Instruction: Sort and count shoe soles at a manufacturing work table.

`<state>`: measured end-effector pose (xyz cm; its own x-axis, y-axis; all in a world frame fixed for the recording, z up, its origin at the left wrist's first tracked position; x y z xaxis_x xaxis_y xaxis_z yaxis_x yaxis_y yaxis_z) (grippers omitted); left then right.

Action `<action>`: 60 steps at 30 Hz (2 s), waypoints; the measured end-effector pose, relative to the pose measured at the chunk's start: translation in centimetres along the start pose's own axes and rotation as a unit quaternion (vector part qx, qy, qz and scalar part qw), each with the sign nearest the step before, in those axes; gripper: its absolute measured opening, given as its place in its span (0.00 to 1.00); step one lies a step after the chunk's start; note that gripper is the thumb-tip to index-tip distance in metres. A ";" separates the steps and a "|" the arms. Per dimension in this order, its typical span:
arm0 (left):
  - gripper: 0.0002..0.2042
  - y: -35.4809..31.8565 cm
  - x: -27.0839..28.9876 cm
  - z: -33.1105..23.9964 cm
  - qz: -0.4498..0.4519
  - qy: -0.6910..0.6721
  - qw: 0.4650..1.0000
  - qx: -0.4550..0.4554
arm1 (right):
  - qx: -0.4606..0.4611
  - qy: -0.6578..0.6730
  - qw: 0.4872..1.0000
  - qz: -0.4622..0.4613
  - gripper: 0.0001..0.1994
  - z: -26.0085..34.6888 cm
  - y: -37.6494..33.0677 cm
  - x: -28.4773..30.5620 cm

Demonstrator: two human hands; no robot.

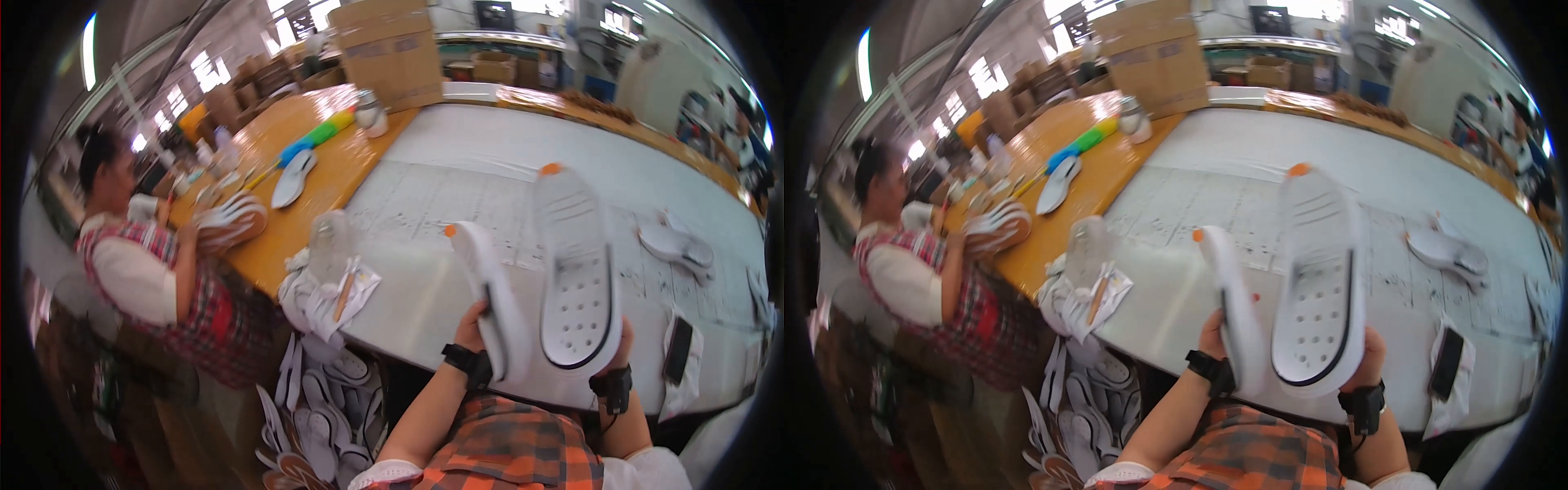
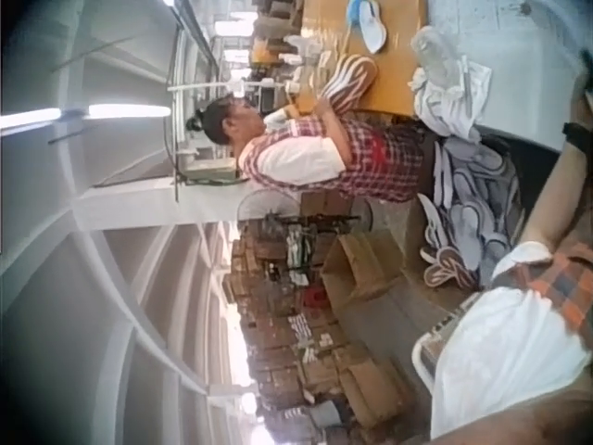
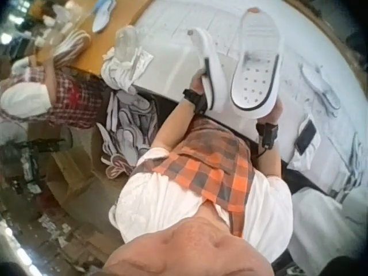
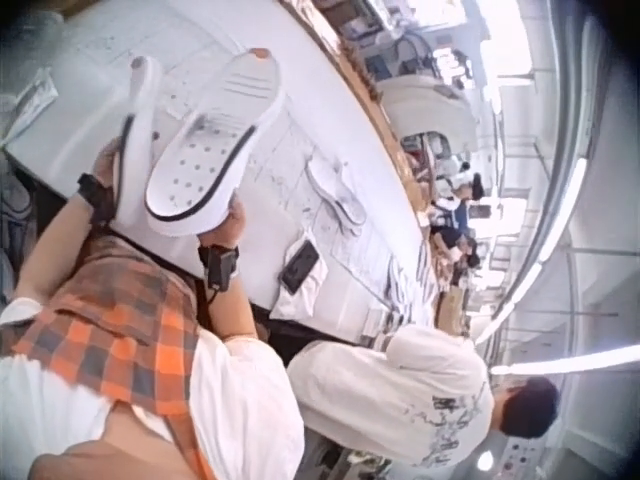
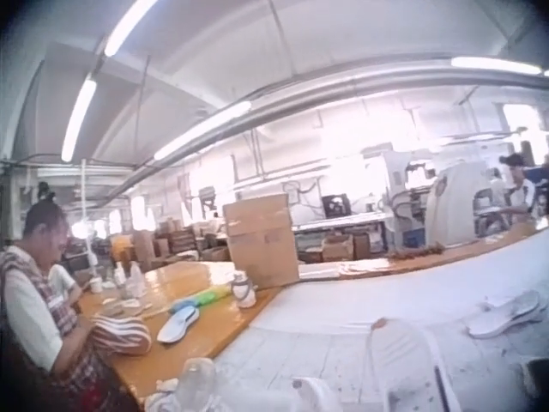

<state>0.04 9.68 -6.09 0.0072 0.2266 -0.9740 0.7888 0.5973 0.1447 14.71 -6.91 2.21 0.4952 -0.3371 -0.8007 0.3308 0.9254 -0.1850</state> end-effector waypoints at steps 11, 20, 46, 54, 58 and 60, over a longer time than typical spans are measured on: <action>0.33 2.1 1.2 2.2 -0.090 0.289 0.930 -0.209 | 0.033 -0.478 0.747 0.460 0.21 -4.8 -1.9 -15.4; 0.40 1.9 -0.1 2.5 -0.077 0.448 0.865 -0.213 | 0.113 -0.685 0.711 -0.115 0.20 1.9 1.0 2.1; 0.17 2.2 1.5 1.7 -0.157 0.100 0.980 -0.072 | 0.067 -0.481 0.872 0.068 0.12 -3.0 1.8 -7.4; 0.13 2.4 2.4 0.8 -0.168 0.086 0.981 -0.031 | 0.136 -0.481 0.846 -0.185 0.06 -1.6 8.4 6.6; 0.10 2.1 3.2 0.3 -0.189 0.123 0.974 -0.035 | 0.203 -0.574 0.761 -0.226 0.06 -3.0 8.7 7.1; 0.09 1.9 3.1 -0.1 -0.188 0.170 0.966 -0.047 | 0.196 -0.618 0.727 -0.224 0.07 -3.4 8.1 5.5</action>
<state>1.52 11.63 -8.78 -0.4833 0.2105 -0.8497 0.6378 0.7496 -0.1771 17.39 -0.68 -5.58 0.5305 -0.7126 0.4592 0.7656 0.6353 0.1014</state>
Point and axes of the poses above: each hand's wrist, its own y-axis towards the middle knuckle, its own x-axis out of the back of the hand, z = x × y, the point moved 3 cm from there along y, towards the middle knuckle, and after that the axes turned 11 degrees about -x, right-handed, at the moved point
